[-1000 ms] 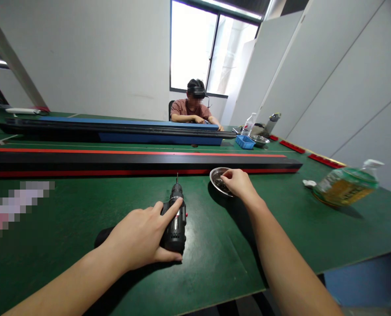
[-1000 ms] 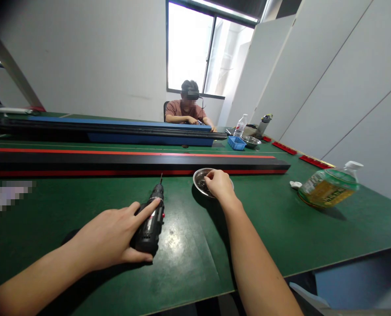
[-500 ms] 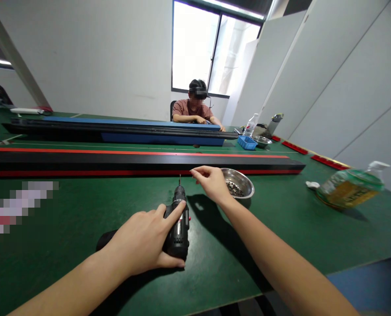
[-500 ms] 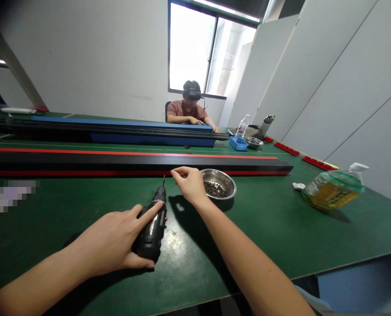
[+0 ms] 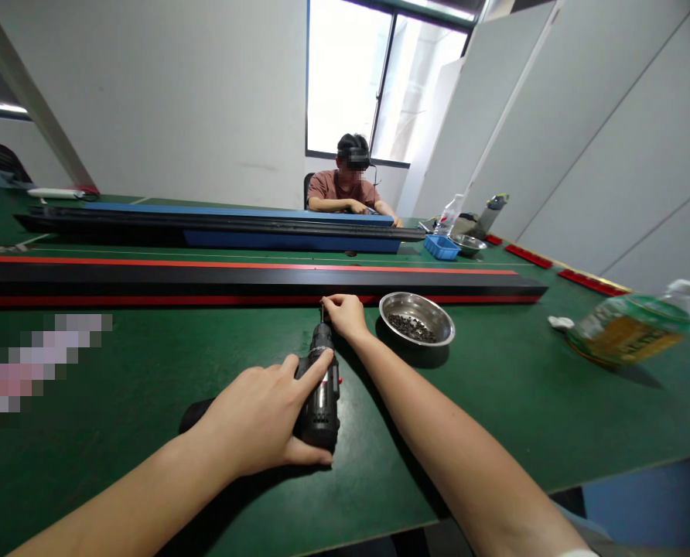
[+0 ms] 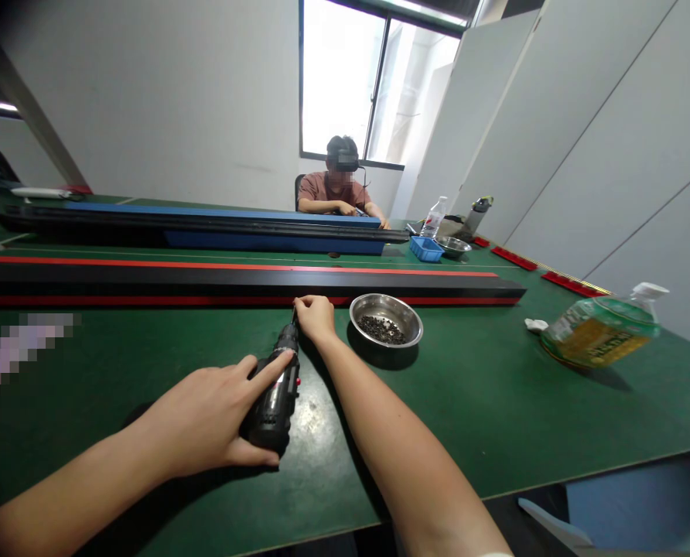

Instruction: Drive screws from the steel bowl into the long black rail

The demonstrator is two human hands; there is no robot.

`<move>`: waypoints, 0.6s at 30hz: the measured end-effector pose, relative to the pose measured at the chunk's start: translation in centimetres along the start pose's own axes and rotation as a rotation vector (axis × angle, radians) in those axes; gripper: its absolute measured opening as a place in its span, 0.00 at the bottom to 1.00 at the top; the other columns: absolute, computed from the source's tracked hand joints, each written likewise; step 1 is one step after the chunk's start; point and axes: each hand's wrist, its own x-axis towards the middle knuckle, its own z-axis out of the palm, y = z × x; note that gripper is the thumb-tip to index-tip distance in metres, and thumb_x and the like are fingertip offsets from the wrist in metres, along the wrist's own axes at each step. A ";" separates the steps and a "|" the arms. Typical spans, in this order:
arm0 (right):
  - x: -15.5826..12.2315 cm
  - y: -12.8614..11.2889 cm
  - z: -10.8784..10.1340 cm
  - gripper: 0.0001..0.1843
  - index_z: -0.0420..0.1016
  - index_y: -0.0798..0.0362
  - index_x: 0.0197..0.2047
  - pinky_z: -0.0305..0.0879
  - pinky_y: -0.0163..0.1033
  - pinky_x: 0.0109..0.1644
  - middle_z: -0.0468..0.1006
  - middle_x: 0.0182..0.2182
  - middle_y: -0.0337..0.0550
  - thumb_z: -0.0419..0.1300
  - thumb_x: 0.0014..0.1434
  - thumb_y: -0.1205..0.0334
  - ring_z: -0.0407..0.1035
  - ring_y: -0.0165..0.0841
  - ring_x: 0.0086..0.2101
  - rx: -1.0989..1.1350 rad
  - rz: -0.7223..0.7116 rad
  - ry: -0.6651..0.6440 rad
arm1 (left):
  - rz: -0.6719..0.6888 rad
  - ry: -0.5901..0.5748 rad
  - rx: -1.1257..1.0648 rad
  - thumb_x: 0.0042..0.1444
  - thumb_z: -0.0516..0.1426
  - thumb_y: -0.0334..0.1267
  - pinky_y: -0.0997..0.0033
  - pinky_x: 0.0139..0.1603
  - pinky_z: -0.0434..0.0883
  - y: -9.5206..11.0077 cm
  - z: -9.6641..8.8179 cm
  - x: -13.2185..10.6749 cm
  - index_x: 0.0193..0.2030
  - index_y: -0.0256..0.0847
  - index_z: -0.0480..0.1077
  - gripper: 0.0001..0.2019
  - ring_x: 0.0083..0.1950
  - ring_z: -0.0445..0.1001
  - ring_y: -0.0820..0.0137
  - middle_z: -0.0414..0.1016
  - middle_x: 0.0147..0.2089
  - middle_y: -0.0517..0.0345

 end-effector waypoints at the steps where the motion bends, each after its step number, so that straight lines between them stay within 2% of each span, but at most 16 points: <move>1: 0.0 0.0 0.0 0.13 0.85 0.53 0.39 0.69 0.33 0.41 0.86 0.35 0.44 0.61 0.65 0.57 0.79 0.33 0.34 -0.002 0.005 -0.008 | 0.002 0.003 -0.001 0.45 0.58 0.75 0.48 0.43 0.77 0.0 0.0 0.0 0.78 0.47 0.39 0.60 0.43 0.80 0.45 0.74 0.54 0.39; 18: -0.3 -0.5 -0.5 0.19 0.84 0.53 0.33 0.65 0.33 0.38 0.83 0.28 0.44 0.55 0.67 0.55 0.78 0.34 0.32 -0.109 -0.010 -0.017 | 0.007 0.035 0.011 0.45 0.60 0.74 0.47 0.42 0.78 0.1 0.0 -0.1 0.78 0.46 0.42 0.60 0.42 0.81 0.46 0.75 0.53 0.39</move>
